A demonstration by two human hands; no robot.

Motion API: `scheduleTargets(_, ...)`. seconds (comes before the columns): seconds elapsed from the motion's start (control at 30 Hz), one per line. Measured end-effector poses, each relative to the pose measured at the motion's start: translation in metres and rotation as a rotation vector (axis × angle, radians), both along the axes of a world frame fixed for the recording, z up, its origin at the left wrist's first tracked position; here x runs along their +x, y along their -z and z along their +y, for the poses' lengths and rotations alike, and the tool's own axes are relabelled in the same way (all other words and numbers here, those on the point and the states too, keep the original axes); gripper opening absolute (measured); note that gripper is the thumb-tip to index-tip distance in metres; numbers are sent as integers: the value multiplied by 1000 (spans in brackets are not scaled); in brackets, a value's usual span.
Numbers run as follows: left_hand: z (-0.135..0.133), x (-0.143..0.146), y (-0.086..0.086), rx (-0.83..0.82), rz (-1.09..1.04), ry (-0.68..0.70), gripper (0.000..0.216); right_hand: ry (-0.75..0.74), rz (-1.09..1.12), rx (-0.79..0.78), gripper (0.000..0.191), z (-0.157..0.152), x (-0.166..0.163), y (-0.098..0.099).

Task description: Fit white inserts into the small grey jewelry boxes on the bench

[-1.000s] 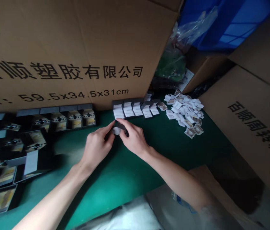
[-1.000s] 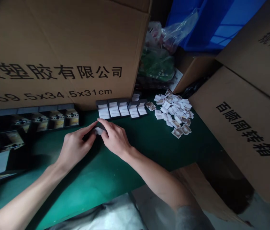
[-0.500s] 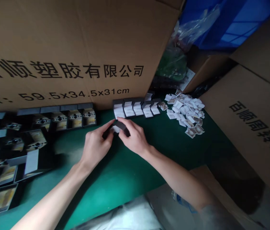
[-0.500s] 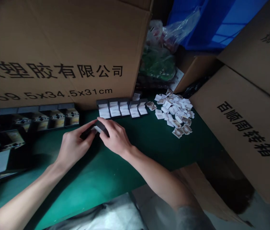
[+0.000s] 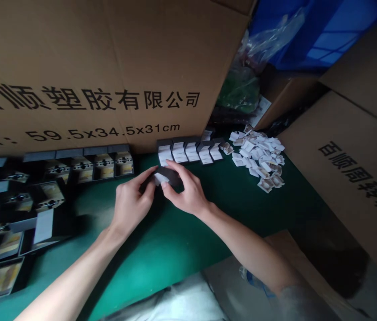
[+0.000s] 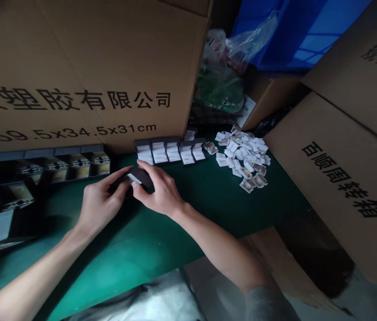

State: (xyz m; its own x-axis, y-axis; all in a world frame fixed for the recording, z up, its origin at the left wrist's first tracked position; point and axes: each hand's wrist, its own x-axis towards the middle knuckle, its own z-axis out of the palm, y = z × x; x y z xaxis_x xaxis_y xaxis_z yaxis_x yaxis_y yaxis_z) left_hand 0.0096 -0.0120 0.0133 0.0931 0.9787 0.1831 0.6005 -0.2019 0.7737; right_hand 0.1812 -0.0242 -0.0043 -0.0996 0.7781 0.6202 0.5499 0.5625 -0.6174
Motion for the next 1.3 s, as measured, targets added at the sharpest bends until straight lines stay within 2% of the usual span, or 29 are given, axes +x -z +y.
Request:
scheduleTargets(0.23,1,0,5,-24,-94,22,38,-29,-2,-17,47,-3,2,-4)
scheduleTargets(0.37,2,1,8,-29,-134,14,35,42,-1,141,35,3,17,-7)
scheduleTargets(0.43,3,0,10,-46,-149,18,34,161,28,242,34,11,33,-10)
scheduleTargets(0.53,4,0,11,-58,-185,25,33,472,27,283,37,26,66,-13)
scheduleTargets(0.63,3,0,11,-65,-196,32,31,798,-30,201,33,40,103,-12)
scheduleTargets(0.73,2,1,9,-72,-197,37,27,928,-93,73,23,49,134,-3)
scheduleTargets(0.83,0,1,6,-87,-193,39,25,942,-178,-65,25,52,151,8)
scheduleTargets(0.97,0,1,5,-98,-211,47,24,917,-250,-174,29,53,158,19)
scheduleTargets(1.3,-2,1,5,-129,-216,72,38,904,-277,-182,32,58,162,26)
